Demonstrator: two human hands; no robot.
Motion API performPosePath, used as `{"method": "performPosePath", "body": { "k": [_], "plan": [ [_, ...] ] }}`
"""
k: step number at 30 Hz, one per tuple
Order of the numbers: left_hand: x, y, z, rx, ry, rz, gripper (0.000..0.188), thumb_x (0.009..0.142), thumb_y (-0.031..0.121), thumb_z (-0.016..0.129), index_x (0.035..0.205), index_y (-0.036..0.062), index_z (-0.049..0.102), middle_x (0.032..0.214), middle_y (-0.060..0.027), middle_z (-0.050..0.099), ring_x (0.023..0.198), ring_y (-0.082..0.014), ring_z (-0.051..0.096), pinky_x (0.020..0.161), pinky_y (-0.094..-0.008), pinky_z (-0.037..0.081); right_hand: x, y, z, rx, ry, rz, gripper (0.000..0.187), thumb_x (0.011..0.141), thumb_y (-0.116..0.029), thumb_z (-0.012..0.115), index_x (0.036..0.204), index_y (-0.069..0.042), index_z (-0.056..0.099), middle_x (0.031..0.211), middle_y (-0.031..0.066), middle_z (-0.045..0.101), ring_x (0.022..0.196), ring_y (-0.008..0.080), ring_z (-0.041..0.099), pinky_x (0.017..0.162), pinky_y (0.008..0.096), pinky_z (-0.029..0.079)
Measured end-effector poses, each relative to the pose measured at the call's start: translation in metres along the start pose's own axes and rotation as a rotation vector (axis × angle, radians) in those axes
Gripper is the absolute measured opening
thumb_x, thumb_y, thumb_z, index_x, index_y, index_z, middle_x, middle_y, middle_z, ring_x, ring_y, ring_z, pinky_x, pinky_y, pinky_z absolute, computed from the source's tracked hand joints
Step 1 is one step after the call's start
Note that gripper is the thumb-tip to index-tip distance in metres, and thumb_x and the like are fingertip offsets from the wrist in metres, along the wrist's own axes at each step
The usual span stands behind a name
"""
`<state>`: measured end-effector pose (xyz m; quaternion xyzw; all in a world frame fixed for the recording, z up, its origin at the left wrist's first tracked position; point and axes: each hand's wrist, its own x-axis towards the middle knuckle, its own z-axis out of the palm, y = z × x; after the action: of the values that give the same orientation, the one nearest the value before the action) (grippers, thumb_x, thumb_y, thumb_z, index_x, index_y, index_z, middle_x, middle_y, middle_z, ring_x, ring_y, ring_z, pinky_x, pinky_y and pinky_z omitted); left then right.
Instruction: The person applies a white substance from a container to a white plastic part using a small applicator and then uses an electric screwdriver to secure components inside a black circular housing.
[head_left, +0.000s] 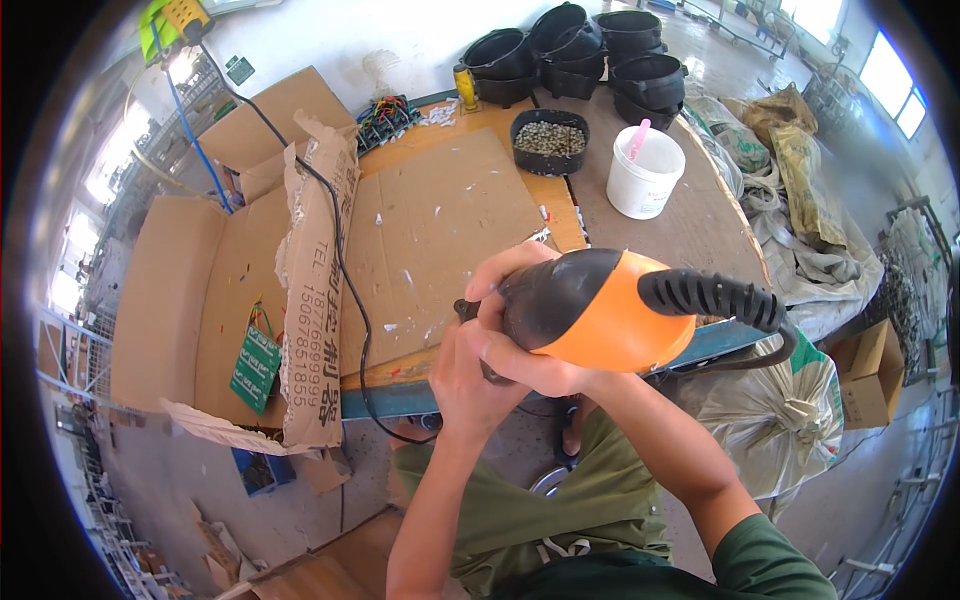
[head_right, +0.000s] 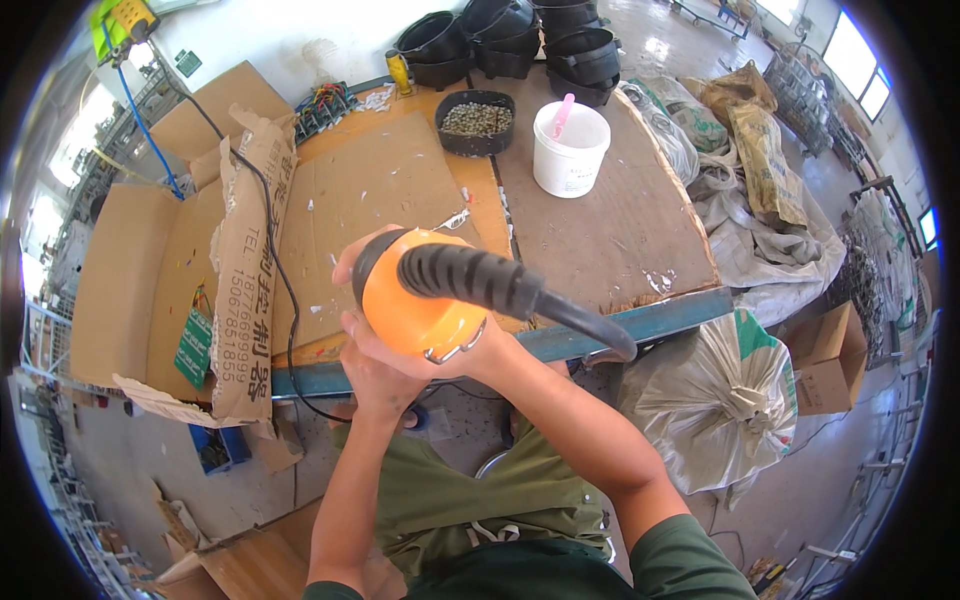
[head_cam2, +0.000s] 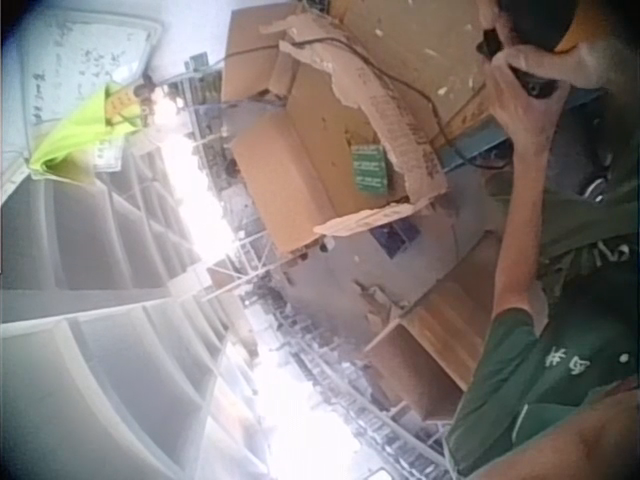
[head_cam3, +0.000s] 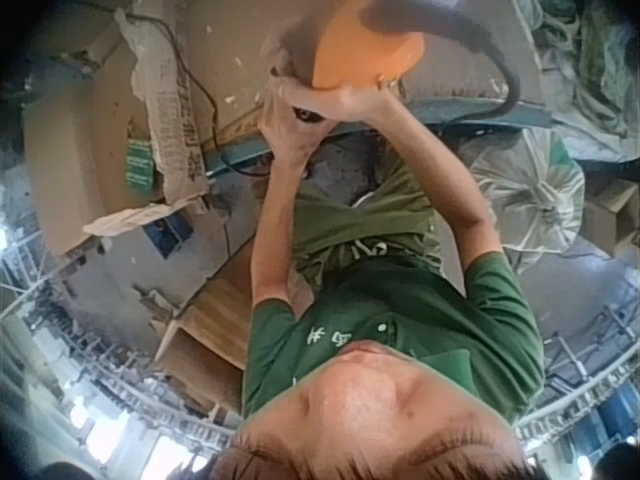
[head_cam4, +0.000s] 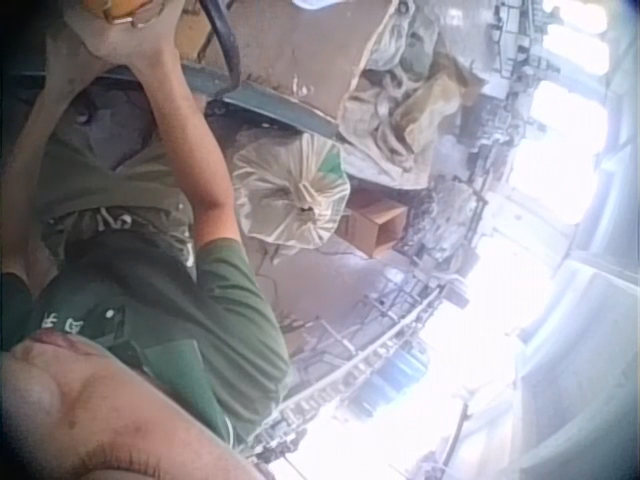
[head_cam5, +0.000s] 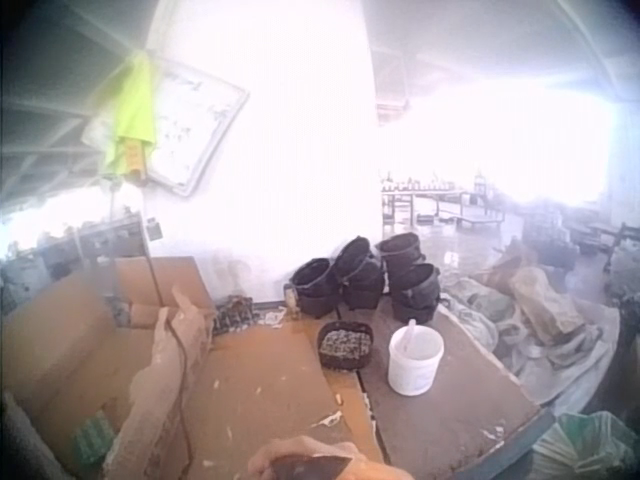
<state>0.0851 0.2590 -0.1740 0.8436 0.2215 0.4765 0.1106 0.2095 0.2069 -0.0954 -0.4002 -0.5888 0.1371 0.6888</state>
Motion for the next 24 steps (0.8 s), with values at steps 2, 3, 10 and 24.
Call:
{"method": "performPosePath", "body": {
  "k": [2,3,10,24],
  "plan": [
    [-0.0011,-0.0006,0.0018,-0.006,0.002,-0.003,0.039,0.071,0.020,0.086,0.097,0.0078,0.059,0.082,-0.0069,0.061,0.067,-0.0281,0.063,0.054,-0.0383,0.051,0.0007,0.0015,-0.0013,-0.019,-0.001,-0.040,0.035,0.073,-0.004,0.074,0.105,-0.004,0.061,0.075,0.0002,0.062,0.069,0.0102,0.060,0.068,0.0266,0.046],
    [-0.0028,-0.0016,0.0039,-0.009,0.007,-0.012,0.039,0.071,0.020,0.086,0.097,0.0078,0.059,0.081,-0.0069,0.061,0.067,-0.0281,0.063,0.054,-0.0383,0.051,0.0002,0.0015,-0.0019,-0.014,-0.004,-0.029,0.035,0.072,-0.004,0.074,0.105,-0.004,0.061,0.075,0.0003,0.062,0.068,0.0102,0.060,0.068,0.0265,0.046],
    [-0.0066,-0.0026,0.0031,0.007,0.019,-0.026,0.036,0.071,0.018,0.086,0.094,0.0079,0.059,0.080,-0.0067,0.061,0.066,-0.0280,0.064,0.055,-0.0381,0.052,-0.0027,-0.0063,-0.0001,0.078,-0.029,0.148,0.036,0.072,-0.004,0.076,0.105,-0.005,0.061,0.073,0.0003,0.061,0.066,0.0102,0.058,0.068,0.0266,0.045],
    [-0.0054,-0.0004,0.0049,-0.010,0.024,-0.054,0.039,0.071,0.023,0.087,0.094,0.0099,0.059,0.079,-0.0073,0.060,0.064,-0.0269,0.064,0.053,-0.0370,0.052,-0.0030,-0.0054,0.0000,0.101,-0.040,0.175,0.036,0.075,-0.002,0.076,0.107,-0.004,0.059,0.078,0.0020,0.061,0.067,0.0097,0.057,0.069,0.0267,0.044]
  ]
}}
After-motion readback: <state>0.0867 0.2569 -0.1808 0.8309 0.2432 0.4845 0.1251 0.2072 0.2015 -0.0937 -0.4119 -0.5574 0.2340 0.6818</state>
